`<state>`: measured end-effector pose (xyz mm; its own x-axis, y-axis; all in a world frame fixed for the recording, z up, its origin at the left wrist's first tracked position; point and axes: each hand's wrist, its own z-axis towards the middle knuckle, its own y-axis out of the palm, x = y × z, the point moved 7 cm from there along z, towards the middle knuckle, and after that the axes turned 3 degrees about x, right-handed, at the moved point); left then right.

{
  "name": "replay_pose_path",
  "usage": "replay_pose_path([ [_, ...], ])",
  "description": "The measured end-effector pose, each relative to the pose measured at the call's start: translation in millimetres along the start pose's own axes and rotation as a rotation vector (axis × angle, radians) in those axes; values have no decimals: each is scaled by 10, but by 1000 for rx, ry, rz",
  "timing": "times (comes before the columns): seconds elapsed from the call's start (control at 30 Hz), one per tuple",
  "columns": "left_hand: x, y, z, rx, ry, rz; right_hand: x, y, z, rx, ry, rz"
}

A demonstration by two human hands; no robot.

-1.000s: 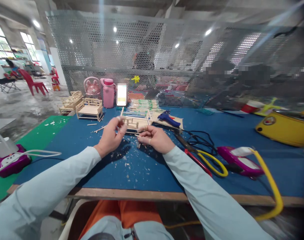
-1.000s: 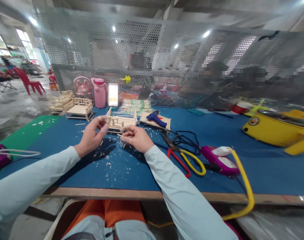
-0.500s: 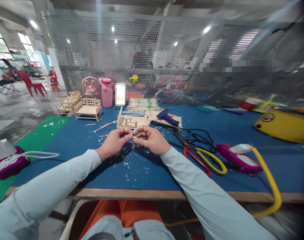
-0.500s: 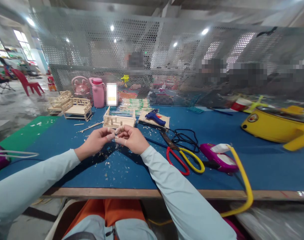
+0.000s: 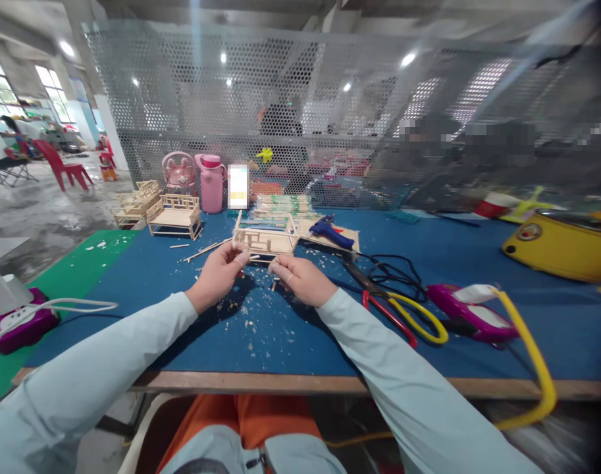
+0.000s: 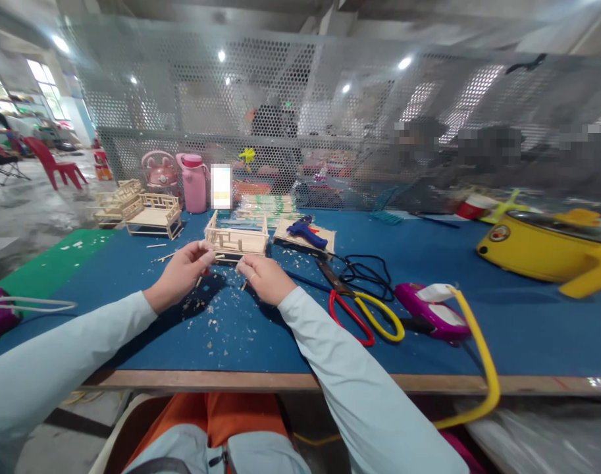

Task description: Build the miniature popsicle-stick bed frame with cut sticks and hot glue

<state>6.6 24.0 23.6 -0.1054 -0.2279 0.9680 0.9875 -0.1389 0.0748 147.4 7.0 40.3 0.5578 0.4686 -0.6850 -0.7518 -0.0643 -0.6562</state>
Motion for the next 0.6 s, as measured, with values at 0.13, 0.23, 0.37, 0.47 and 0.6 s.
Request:
replay_pose_path([
  [0.13,-10,72,-55,-25,-42,-119,-29,108,-10,-93,-16,281],
  [0.23,-30,98,-73,-48,-63,-153,21,76,-10,-55,79,418],
  [0.37,-68,112,-80,-66,-78,-155,61,22,-15,-2,166,389],
  [0.47,-93,127,-91,-70,-113,-171,4,-33,-2,94,74,266],
  [0.6,-96,161,-116,-84,-151,-195,-78,-28,1,166,-58,224],
])
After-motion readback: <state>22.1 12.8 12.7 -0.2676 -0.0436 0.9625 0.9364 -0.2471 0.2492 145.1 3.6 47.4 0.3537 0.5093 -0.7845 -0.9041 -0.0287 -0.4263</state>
